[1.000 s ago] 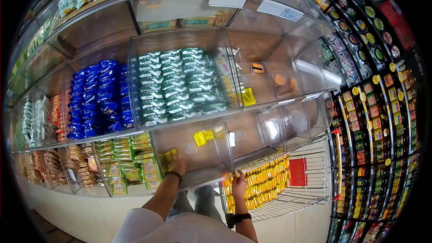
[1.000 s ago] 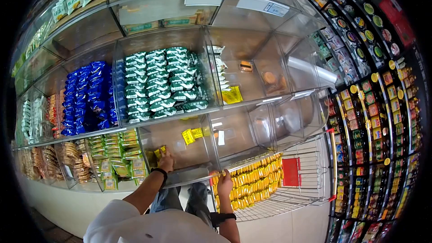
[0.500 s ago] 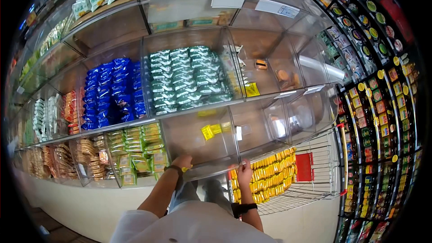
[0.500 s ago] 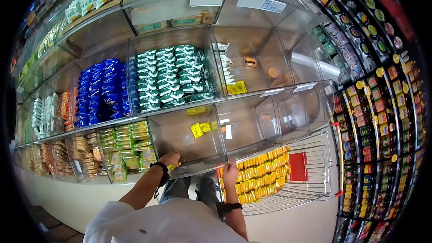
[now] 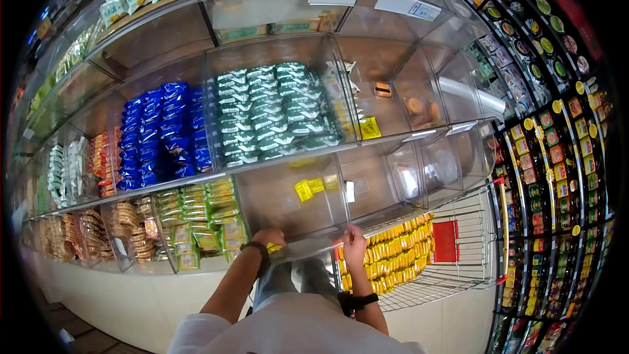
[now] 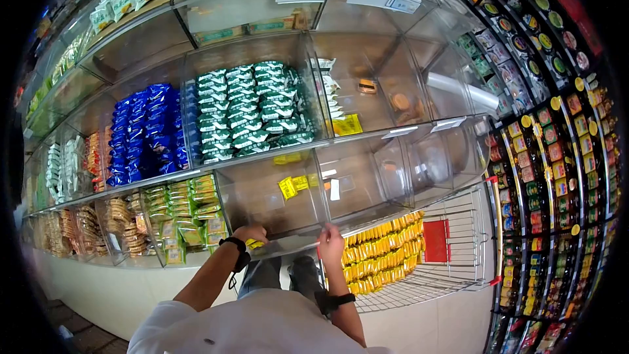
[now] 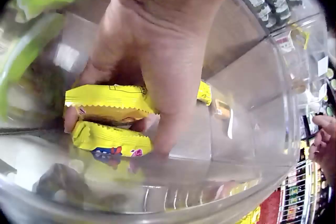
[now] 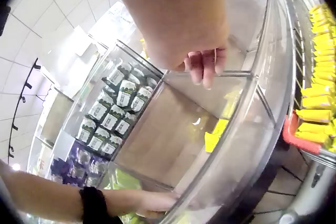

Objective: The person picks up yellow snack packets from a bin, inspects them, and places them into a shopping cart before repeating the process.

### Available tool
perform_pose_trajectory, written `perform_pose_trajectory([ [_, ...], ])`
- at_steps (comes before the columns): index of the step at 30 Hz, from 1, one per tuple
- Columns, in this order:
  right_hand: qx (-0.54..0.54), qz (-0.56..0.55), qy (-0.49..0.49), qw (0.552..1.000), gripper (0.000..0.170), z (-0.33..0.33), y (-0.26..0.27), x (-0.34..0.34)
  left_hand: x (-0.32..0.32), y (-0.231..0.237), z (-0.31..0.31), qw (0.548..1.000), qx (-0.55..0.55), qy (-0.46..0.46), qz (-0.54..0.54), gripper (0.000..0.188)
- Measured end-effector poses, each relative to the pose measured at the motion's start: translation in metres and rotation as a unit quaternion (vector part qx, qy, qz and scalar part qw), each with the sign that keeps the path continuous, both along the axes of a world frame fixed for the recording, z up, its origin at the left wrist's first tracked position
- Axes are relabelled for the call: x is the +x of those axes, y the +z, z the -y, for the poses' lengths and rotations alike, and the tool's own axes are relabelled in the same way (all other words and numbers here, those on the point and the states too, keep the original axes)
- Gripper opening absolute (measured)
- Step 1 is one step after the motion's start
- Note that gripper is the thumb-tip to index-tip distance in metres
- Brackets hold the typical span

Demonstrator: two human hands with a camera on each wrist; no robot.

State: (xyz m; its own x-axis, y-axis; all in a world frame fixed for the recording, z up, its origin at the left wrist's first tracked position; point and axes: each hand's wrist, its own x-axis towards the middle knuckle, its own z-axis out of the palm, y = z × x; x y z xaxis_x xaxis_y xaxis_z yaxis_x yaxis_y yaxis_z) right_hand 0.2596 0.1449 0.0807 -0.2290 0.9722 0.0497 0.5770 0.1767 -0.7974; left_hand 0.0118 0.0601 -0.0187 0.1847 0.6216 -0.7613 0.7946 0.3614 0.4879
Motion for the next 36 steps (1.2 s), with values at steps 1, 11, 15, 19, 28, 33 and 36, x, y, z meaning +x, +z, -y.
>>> perform_pose_trajectory([
  [1, 0.004, -0.003, 0.007, 1.0, 0.018, -0.002, -0.001, -0.001, 0.001, 0.004, 0.003, 1.0, -0.01, 0.008, 0.02, 0.039],
  [11, -0.112, 0.055, 0.165, 0.978, 0.029, -0.02, 0.033, -0.033, 0.024, 0.03, 0.021, 0.948, 0.242, 0.137, 0.153, 0.022],
  [15, -0.276, 0.042, 0.255, 0.926, 0.043, -0.01, 0.044, -0.048, 0.048, 0.133, 0.011, 0.856, 0.389, 0.317, 0.127, 0.019],
  [19, -0.444, -0.146, 0.195, 0.862, 0.047, 0.018, 0.056, -0.064, 0.062, 0.163, 0.006, 0.783, 0.478, 0.371, 0.143, 0.044],
  [28, -0.47, -0.315, 0.128, 0.814, 0.031, 0.014, 0.088, -0.06, 0.068, 0.19, 0.003, 0.63, 0.358, 0.583, 0.368, 0.047],
  [33, -0.482, -0.347, 0.14, 0.792, 0.031, 0.019, 0.099, -0.063, 0.066, 0.196, 0.006, 0.609, 0.416, 0.578, 0.347, 0.035],
  [36, -0.476, -0.37, 0.162, 0.781, 0.032, 0.022, 0.099, -0.065, 0.066, 0.199, 0.006, 0.598, 0.453, 0.565, 0.345, 0.036],
])
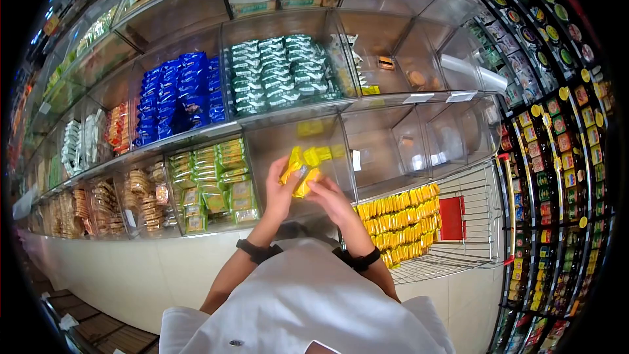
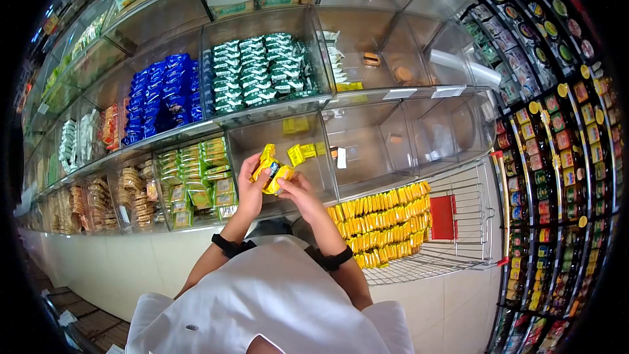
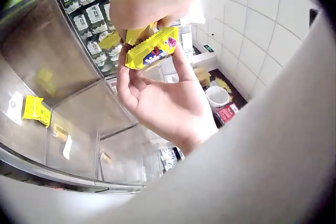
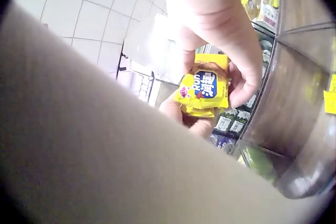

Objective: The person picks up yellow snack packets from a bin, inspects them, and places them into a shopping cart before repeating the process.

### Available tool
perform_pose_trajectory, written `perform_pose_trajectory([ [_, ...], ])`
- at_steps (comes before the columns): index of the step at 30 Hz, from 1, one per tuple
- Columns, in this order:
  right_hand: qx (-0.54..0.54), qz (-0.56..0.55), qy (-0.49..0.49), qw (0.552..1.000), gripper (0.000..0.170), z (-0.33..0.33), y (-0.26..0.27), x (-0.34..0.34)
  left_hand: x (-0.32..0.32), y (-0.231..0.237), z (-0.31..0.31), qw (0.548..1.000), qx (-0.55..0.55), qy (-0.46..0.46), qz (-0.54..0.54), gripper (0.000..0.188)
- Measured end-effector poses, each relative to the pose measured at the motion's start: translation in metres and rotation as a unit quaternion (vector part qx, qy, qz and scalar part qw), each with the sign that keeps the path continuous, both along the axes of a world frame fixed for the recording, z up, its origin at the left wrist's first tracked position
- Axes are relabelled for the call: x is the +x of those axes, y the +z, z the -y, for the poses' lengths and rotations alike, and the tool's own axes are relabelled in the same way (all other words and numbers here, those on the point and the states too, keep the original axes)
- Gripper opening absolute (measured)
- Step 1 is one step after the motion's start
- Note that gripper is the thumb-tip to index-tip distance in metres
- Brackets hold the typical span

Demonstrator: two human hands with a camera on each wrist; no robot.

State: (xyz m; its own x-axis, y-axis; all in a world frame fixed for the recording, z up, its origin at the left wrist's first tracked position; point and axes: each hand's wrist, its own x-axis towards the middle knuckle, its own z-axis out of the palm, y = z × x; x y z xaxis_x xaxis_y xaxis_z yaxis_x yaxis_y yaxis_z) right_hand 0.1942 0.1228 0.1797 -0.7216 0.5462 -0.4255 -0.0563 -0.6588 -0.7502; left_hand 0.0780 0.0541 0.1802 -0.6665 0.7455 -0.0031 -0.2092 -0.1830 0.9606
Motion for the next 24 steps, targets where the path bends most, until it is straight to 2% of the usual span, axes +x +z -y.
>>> perform_pose_trajectory([
  [4, 0.015, -0.031, -0.005, 0.999, 0.035, 0.001, 0.003, -0.001, 0.001, 0.01, 0.002, 0.999, 0.024, -0.024, -0.009, 0.043],
  [8, 0.037, -0.037, -0.017, 0.999, 0.039, 0.001, 0.0, -0.002, 0.004, 0.017, 0.006, 0.996, 0.007, -0.053, -0.071, 0.047],
  [12, 0.045, -0.02, -0.021, 0.999, 0.04, 0.001, 0.004, 0.0, 0.004, 0.007, 0.008, 0.994, 0.052, -0.092, -0.008, 0.048],
  [24, 0.076, 0.009, -0.021, 0.997, 0.042, 0.004, 0.006, -0.002, 0.007, 0.01, 0.005, 0.997, 0.045, -0.057, 0.017, 0.047],
])
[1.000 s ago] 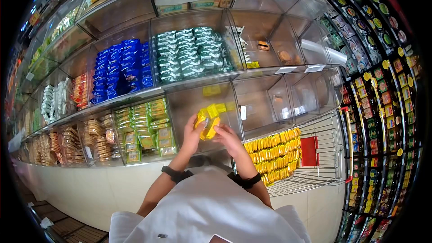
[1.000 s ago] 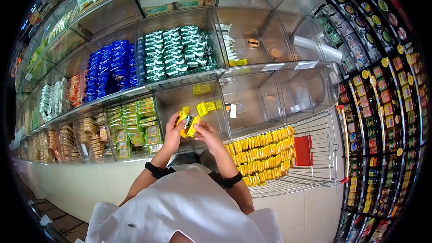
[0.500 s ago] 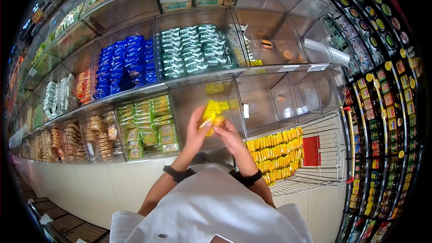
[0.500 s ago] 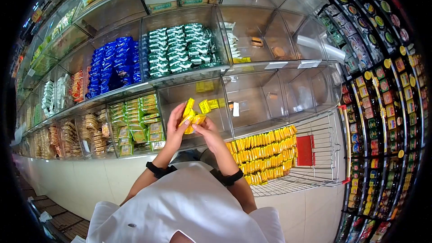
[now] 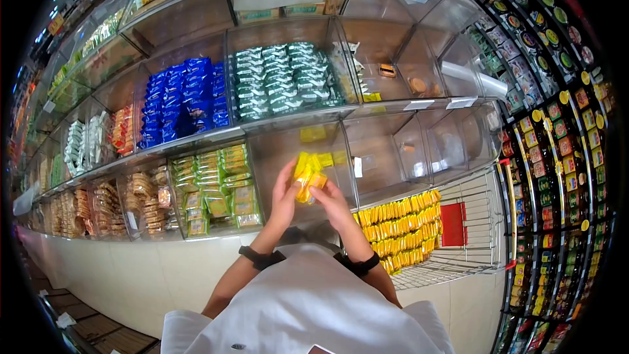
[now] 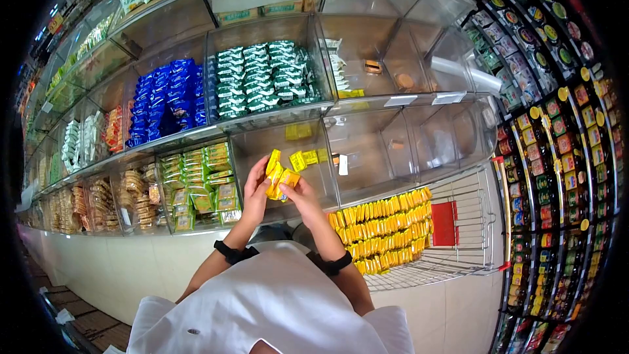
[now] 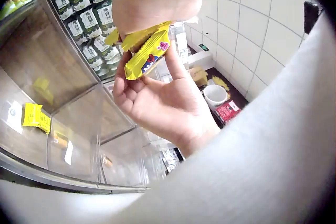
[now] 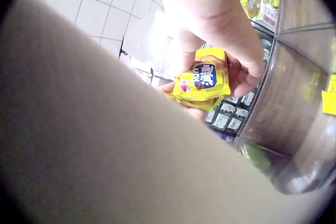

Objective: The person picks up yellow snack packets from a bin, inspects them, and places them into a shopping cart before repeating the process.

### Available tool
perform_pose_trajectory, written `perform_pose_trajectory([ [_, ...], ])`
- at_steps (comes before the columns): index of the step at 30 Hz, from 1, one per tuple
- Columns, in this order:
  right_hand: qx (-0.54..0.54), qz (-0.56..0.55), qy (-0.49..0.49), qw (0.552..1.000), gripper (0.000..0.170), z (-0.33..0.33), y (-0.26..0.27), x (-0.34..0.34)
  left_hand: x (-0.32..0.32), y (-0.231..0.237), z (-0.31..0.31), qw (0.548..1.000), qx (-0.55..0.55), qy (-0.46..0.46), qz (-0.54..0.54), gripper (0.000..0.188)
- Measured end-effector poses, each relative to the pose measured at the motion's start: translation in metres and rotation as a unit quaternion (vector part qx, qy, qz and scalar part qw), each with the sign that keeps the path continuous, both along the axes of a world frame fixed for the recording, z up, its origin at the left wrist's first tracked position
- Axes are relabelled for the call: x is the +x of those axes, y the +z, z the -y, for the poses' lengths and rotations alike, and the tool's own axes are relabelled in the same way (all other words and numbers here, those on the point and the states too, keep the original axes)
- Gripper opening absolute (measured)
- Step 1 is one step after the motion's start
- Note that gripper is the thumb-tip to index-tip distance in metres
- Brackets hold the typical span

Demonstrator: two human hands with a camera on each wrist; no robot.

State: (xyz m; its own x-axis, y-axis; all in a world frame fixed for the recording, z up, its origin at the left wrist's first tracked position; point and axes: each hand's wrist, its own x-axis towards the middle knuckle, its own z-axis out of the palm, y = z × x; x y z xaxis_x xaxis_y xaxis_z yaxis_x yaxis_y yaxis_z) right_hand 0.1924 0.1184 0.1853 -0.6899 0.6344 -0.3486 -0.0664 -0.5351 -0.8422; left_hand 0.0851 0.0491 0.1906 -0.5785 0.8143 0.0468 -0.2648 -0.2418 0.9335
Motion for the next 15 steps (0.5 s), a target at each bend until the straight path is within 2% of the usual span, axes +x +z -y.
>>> perform_pose_trajectory([
  [15, 0.015, 0.037, -0.002, 0.999, 0.04, -0.011, -0.012, 0.004, -0.007, -0.013, -0.004, 0.999, -0.031, 0.013, -0.027, 0.042],
])
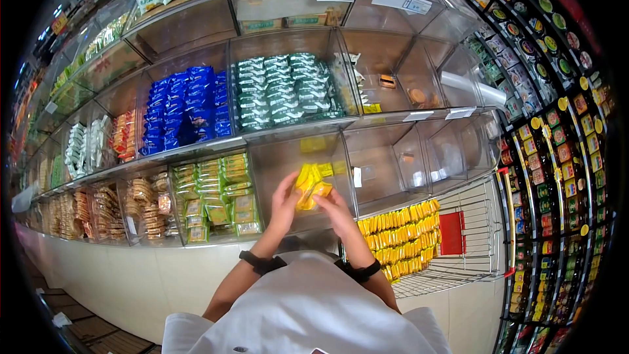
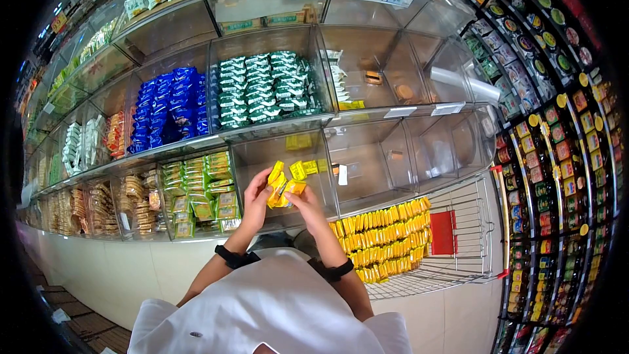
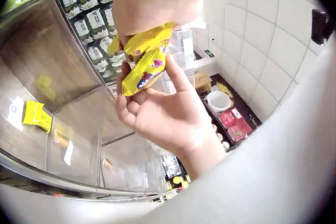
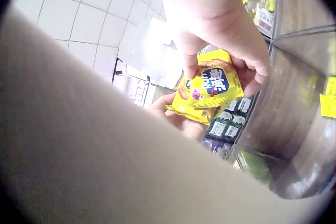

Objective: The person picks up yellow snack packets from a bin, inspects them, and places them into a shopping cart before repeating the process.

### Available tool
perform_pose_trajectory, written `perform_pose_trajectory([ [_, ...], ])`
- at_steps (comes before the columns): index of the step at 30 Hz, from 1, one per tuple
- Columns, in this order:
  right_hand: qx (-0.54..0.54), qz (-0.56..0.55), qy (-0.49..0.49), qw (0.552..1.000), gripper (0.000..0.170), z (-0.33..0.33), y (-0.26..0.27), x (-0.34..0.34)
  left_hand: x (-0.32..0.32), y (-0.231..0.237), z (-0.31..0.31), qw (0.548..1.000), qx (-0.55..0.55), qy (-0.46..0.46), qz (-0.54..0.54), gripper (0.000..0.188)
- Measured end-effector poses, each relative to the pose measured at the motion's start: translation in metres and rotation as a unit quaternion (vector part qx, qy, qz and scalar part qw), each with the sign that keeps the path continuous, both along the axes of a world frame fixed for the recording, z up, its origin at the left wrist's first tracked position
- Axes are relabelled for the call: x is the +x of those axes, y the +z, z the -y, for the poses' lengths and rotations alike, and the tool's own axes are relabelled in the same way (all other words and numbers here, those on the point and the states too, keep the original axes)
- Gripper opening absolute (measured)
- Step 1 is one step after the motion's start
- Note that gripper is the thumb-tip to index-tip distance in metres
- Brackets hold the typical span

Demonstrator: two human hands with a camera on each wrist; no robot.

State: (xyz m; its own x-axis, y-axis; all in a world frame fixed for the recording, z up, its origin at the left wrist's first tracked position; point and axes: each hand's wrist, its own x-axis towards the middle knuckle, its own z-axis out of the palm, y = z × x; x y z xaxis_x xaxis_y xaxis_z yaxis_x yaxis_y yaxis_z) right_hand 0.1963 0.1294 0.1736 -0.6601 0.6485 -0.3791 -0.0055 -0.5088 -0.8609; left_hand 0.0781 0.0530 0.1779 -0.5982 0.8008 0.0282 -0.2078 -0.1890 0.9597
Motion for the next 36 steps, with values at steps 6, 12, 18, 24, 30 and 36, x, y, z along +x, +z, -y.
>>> perform_pose_trajectory([
  [6, 0.052, -0.043, -0.007, 0.998, 0.044, -0.003, 0.002, 0.001, -0.008, -0.004, 0.0, 0.999, -0.005, -0.028, 0.039, 0.035],
  [12, 0.101, -0.043, 0.019, 0.994, 0.047, -0.007, -0.001, 0.001, -0.005, -0.001, -0.003, 0.998, -0.014, -0.055, 0.005, 0.032],
  [18, 0.028, -0.06, -0.059, 0.996, 0.039, -0.005, -0.001, -0.004, -0.002, -0.006, -0.008, 0.998, -0.029, -0.03, 0.036, 0.036],
  [24, -0.149, -0.138, -0.096, 0.974, 0.034, -0.01, -0.004, -0.006, -0.002, -0.004, -0.008, 0.989, 0.021, -0.015, 0.149, 0.049],
  [30, -0.307, -0.196, -0.084, 0.927, 0.033, -0.021, -0.019, -0.001, -0.004, 0.003, -0.006, 0.993, 0.023, -0.02, 0.116, 0.042],
  [36, -0.272, -0.156, -0.025, 0.949, 0.035, -0.019, -0.017, -0.001, -0.003, -0.002, -0.01, 0.998, -0.022, -0.031, 0.052, 0.034],
])
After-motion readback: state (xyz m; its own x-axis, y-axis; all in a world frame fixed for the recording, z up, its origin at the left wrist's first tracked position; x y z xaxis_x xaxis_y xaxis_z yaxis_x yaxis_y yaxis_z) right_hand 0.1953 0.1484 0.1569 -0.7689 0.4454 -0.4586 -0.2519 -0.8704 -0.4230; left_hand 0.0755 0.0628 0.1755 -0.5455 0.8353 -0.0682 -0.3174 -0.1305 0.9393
